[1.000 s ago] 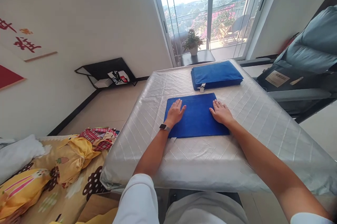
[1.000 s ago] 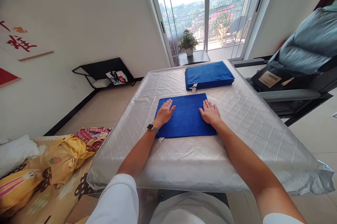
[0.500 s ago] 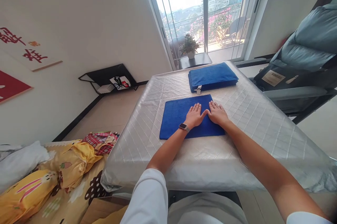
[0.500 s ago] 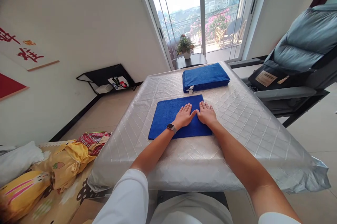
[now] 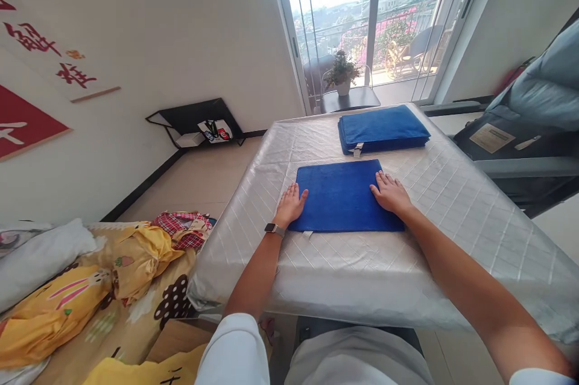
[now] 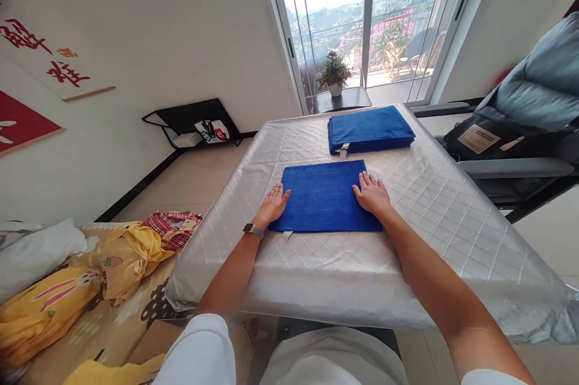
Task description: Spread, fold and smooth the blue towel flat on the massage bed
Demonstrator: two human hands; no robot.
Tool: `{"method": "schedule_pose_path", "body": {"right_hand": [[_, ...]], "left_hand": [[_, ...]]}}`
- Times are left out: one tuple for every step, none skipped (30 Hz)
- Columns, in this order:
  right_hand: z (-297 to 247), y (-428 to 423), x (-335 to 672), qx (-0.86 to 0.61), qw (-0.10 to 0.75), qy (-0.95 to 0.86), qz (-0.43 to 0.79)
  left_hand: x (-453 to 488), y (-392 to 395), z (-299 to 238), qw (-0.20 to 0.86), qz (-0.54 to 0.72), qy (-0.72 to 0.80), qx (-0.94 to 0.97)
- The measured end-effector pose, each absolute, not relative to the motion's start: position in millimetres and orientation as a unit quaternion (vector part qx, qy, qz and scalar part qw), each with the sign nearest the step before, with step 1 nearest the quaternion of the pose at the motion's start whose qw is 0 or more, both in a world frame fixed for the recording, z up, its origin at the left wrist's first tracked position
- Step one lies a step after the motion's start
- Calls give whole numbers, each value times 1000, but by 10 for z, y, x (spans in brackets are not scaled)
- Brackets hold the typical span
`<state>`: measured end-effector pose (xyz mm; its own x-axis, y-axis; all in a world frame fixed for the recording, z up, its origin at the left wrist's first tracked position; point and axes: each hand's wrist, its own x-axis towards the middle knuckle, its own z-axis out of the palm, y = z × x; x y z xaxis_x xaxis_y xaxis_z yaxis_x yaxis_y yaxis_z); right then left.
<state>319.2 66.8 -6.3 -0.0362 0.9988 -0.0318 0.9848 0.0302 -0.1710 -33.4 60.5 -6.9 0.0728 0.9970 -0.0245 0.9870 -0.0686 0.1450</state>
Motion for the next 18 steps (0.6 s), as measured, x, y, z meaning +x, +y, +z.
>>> {"method": "schedule_pose_path", "body": {"right_hand": [[-62, 669, 3188, -694, 44, -715, 70], [-56, 666, 3180, -695, 39, -715, 64], [-47, 659, 3169, -697, 35, -714, 56], [-35, 646, 3158, -700, 33, -712, 43], [-20, 627, 3147, -701, 31, -712, 29], [-6, 601, 3139, -701, 28, -713, 15], [8, 567, 3135, -699, 22, -715, 6], [19, 525, 3136, -695, 14, -719, 4], [26, 475, 3143, -692, 3, -722, 7], [28, 420, 3154, -688, -8, -726, 15], [26, 360, 3167, -685, -17, -728, 24], [20, 298, 3180, -684, -23, -729, 31], [12, 239, 3191, -684, -24, -728, 37], [1, 184, 3196, -686, -21, -726, 40], [-10, 137, 3196, -689, -17, -723, 44], [-20, 100, 3190, -693, -12, -719, 48], [-31, 73, 3182, -697, -8, -715, 53], [-39, 56, 3172, -700, -4, -712, 57]], "left_hand": [[-335, 610, -74, 67, 44, 683, 726], [-331, 616, -76, 73, 49, 684, 724], [-325, 621, -74, 76, 54, 684, 723], [-320, 625, -70, 78, 59, 683, 723], [-320, 627, -65, 77, 64, 682, 725], [-323, 626, -61, 77, 67, 679, 727], [-329, 624, -58, 78, 69, 675, 730], [-337, 622, -56, 79, 70, 672, 733], [-344, 620, -55, 81, 69, 670, 735], [-350, 620, -56, 83, 68, 668, 736], [-354, 620, -58, 85, 66, 667, 738], [-355, 620, -59, 85, 64, 666, 738], [-354, 619, -60, 84, 62, 665, 739], [-352, 617, -58, 83, 59, 665, 740], [-348, 612, -53, 80, 56, 665, 741], [-343, 603, -42, 77, 54, 666, 740], [-336, 589, -25, 72, 53, 669, 738], [-324, 572, -1, 63, 54, 672, 736]]}}
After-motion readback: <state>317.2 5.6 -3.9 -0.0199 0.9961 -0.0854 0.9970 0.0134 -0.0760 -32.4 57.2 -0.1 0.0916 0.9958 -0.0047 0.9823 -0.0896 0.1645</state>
